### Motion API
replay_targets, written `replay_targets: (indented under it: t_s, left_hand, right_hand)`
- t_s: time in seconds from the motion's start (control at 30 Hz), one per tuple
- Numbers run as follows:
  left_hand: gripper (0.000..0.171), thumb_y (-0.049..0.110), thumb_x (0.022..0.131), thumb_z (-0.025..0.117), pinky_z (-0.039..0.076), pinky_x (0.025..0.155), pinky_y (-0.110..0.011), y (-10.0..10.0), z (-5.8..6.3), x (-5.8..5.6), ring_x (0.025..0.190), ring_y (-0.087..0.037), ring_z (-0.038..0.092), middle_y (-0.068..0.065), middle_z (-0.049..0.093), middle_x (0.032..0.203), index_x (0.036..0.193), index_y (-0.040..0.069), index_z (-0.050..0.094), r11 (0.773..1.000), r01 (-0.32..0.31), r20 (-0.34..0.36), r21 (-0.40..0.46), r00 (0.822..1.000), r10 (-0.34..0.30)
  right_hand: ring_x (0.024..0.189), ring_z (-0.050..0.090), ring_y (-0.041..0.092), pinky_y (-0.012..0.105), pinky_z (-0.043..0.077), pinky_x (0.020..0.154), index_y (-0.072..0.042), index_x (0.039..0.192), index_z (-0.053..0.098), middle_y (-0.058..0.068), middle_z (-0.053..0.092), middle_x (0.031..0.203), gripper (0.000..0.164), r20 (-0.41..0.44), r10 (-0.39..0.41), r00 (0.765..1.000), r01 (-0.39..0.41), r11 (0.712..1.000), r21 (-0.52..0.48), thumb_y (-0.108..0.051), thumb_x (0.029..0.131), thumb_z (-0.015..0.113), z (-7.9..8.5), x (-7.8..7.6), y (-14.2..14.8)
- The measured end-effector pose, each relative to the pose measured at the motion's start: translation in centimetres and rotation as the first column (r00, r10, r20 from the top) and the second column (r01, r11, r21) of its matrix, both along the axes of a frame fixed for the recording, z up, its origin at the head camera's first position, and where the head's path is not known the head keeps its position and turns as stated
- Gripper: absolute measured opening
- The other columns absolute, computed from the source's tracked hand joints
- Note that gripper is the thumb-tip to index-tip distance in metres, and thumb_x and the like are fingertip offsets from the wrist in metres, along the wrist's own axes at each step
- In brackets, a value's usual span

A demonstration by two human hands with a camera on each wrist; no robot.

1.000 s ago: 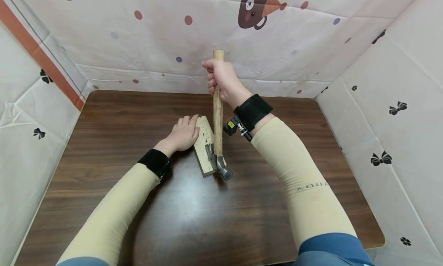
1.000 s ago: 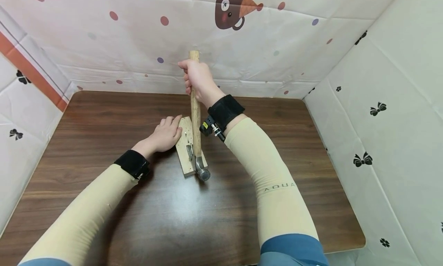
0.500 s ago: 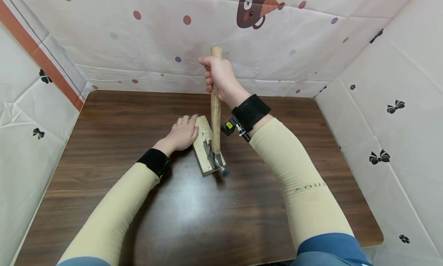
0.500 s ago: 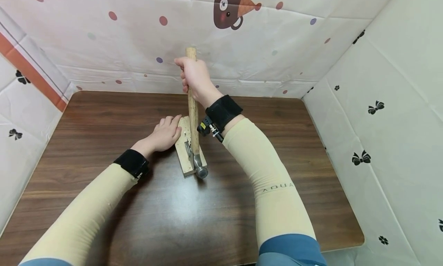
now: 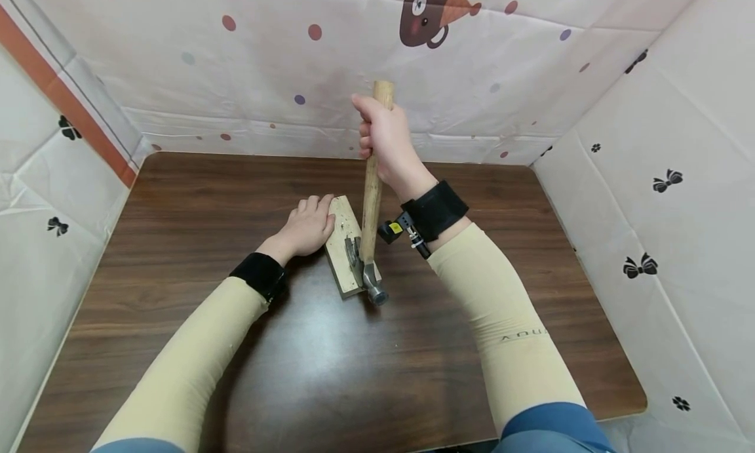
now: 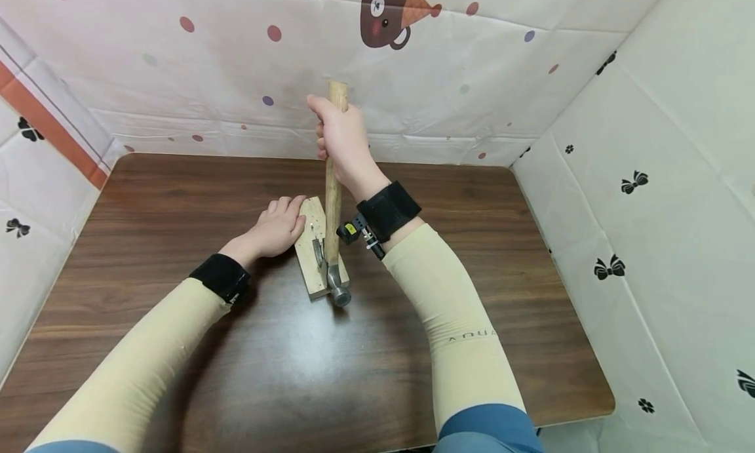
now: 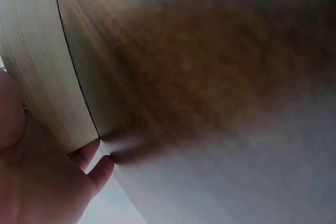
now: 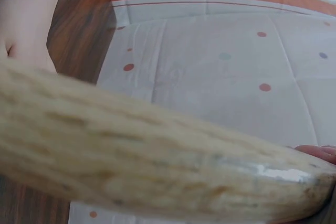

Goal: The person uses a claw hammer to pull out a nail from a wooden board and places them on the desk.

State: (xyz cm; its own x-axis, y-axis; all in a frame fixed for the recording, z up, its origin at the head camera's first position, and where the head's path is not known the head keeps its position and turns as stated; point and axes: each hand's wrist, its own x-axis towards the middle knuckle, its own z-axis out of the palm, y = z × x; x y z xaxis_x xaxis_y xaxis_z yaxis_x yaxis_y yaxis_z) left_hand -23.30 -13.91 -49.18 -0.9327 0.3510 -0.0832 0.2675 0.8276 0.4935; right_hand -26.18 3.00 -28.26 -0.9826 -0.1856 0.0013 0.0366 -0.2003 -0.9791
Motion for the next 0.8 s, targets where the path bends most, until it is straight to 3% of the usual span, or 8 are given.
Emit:
replay_targets:
  t_s: [0.2,0.43,0.67,0.8]
  left_hand:
    - [0.061,0.031,0.115,0.029,0.031,0.115,-0.065,0.1,1.0,0.4,0.145,-0.048,0.03,-0.029,0.033,0.157,0.169,0.002,0.019,1.0,0.0,0.003,-0.031,1.0,0.0]
    - [0.062,0.032,0.115,0.028,0.03,0.114,-0.065,0.1,0.4,0.2,0.145,-0.048,0.028,-0.028,0.031,0.158,0.169,0.004,0.018,1.0,0.001,0.013,-0.007,1.0,-0.001]
    - [0.062,0.032,0.115,0.026,0.029,0.115,-0.065,0.2,0.8,0.4,0.146,-0.048,0.027,-0.028,0.03,0.159,0.169,0.004,0.018,1.0,-0.004,0.024,-0.015,1.0,0.005]
    - [0.061,0.032,0.115,0.027,0.03,0.115,-0.065,0.2,1.1,0.6,0.146,-0.048,0.028,-0.028,0.031,0.159,0.169,0.004,0.019,1.0,-0.004,0.019,-0.013,1.0,0.004]
  right_hand:
    - [0.047,0.03,0.007,0.022,0.03,0.05,-0.013,0.073,0.042,-0.005,0.027,0.059,0.042,-0.008,-0.026,1.0,0.026,0.999,-0.02,-0.023,0.111,0.058,-0.3,-0.1,0.7]
    - [0.047,0.028,0.009,0.022,0.03,0.049,-0.014,0.073,0.042,-0.004,0.026,0.06,0.043,-0.052,-0.031,0.998,0.029,0.999,-0.028,-0.024,0.111,0.059,-0.2,0.9,1.0]
    - [0.045,0.023,0.008,0.023,0.028,0.048,-0.015,0.069,0.038,-0.005,0.022,0.058,0.047,-0.099,-0.058,0.993,0.049,0.995,-0.09,-0.022,0.109,0.061,0.3,3.3,2.1]
    - [0.042,0.023,0.007,0.024,0.027,0.045,-0.017,0.068,0.038,-0.005,0.022,0.054,0.046,-0.188,-0.059,0.981,0.031,0.989,-0.145,-0.02,0.108,0.062,0.4,5.5,3.6]
